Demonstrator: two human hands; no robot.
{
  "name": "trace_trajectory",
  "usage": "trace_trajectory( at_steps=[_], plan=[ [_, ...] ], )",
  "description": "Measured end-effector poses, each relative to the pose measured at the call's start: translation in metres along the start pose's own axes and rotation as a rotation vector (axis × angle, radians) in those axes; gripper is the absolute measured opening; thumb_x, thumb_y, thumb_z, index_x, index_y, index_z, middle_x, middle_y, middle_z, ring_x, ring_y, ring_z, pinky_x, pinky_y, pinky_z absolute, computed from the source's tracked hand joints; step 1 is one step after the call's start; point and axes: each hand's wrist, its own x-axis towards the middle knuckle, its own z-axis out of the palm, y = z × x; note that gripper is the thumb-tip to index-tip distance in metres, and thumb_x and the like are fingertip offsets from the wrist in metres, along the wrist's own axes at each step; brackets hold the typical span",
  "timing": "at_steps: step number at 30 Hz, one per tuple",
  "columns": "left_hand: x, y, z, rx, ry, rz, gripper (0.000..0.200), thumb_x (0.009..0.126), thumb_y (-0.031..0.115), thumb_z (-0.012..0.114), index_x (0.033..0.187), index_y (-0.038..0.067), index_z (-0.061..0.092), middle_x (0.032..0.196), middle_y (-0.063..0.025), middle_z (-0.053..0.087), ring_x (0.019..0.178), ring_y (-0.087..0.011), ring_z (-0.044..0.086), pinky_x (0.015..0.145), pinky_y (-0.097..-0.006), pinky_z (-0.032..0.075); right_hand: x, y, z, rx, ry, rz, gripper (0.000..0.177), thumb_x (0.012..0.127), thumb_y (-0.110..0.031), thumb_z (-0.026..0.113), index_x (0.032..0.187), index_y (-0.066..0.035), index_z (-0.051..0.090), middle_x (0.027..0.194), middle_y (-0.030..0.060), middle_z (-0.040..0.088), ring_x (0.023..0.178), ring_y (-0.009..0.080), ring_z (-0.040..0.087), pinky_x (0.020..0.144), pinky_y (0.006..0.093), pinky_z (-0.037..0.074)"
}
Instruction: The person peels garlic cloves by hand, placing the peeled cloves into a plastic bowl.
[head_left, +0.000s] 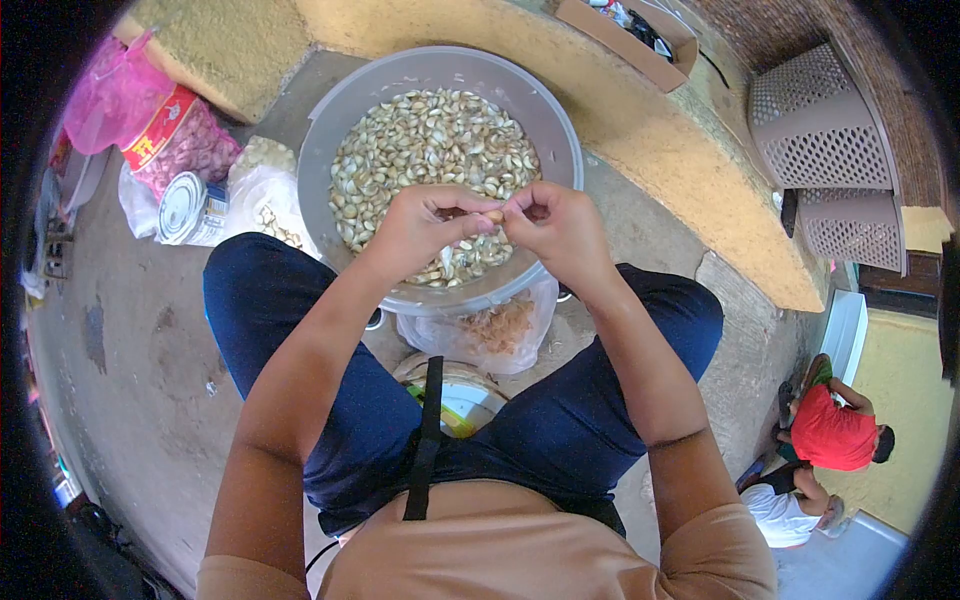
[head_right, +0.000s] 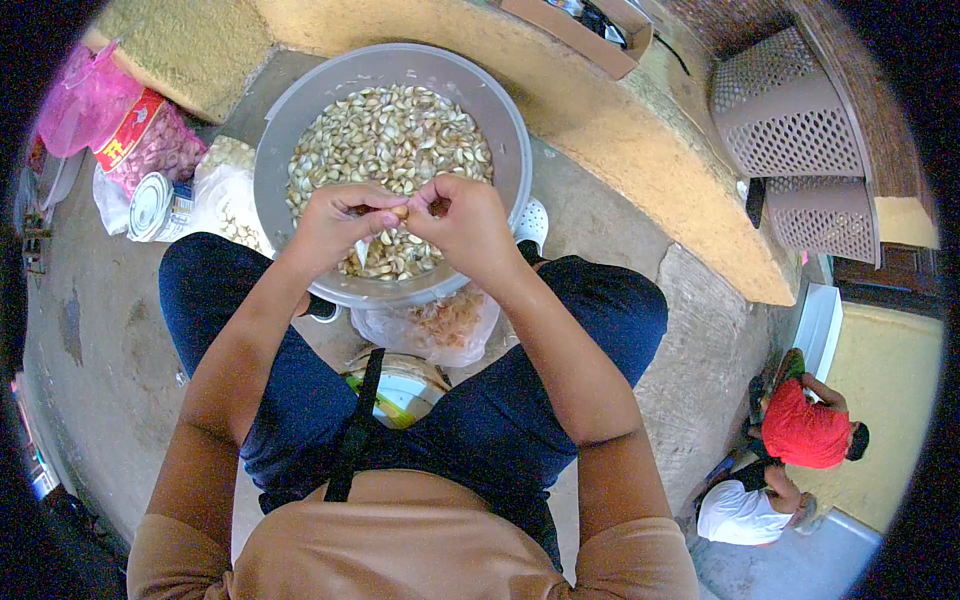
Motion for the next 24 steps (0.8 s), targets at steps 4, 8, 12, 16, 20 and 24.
trace_trajectory(
  at_steps=[4,8,12,16,20,24],
  plan=[
    [-0.001,0.002,0.0,0.022,0.0,-0.009,0.018,0.072,0.005,0.065,0.09,0.002,0.064,0.083,-0.0056,0.063,0.073,-0.0082,0.057,0.064,-0.0201,0.045,-0.001,-0.004,0.0,0.015,-0.017,0.031,0.011,0.075,-0.009,0.059,0.077,0.003,0.058,0.067,0.0012,0.058,0.063,0.0044,0.051,0.056,0.019,0.041],
    [-0.001,0.0,0.0,0.035,0.0,-0.006,0.018,0.072,0.005,0.065,0.09,0.003,0.064,0.084,-0.0054,0.062,0.073,-0.0082,0.056,0.063,-0.0201,0.045,0.0,-0.002,0.001,0.054,-0.031,0.045,0.012,0.075,-0.008,0.058,0.078,0.003,0.057,0.069,0.0023,0.058,0.063,0.0049,0.052,0.056,0.0192,0.042],
    [0.0,0.001,0.0,-0.013,0.004,0.023,0.018,0.072,0.006,0.065,0.09,0.003,0.064,0.084,-0.0051,0.063,0.069,-0.0072,0.056,0.058,-0.0194,0.044,0.004,0.011,0.004,0.249,-0.07,0.058,0.012,0.076,-0.009,0.058,0.079,0.003,0.059,0.07,0.0047,0.06,0.063,0.0076,0.054,0.058,0.0212,0.043],
    [0.001,0.009,-0.006,-0.017,0.017,-0.1,0.019,0.073,0.008,0.065,0.09,0.003,0.064,0.082,-0.005,0.063,0.064,-0.0057,0.054,0.051,-0.0183,0.042,0.004,0.006,0.002,0.493,-0.096,0.071,0.015,0.079,-0.013,0.056,0.08,0.002,0.061,0.071,0.0054,0.061,0.065,0.009,0.055,0.061,0.0215,0.043],
    [0.001,0.011,-0.007,-0.055,0.021,-0.081,0.019,0.073,0.009,0.065,0.091,0.004,0.063,0.081,-0.0045,0.064,0.062,-0.0049,0.053,0.049,-0.0178,0.042,0.002,-0.001,-0.004,0.45,-0.112,0.068,0.017,0.08,-0.014,0.057,0.083,0.002,0.06,0.074,0.0062,0.061,0.069,0.0093,0.056,0.063,0.021,0.043],
    [0.001,0.008,-0.007,-0.051,0.014,-0.06,0.019,0.074,0.009,0.065,0.092,0.003,0.063,0.083,-0.0042,0.064,0.063,-0.0045,0.053,0.05,-0.0181,0.042,-0.002,-0.01,-0.003,0.483,-0.084,0.05,0.016,0.08,-0.013,0.058,0.084,0.001,0.061,0.075,0.0052,0.061,0.068,0.0085,0.055,0.062,0.0207,0.044]
  ],
)
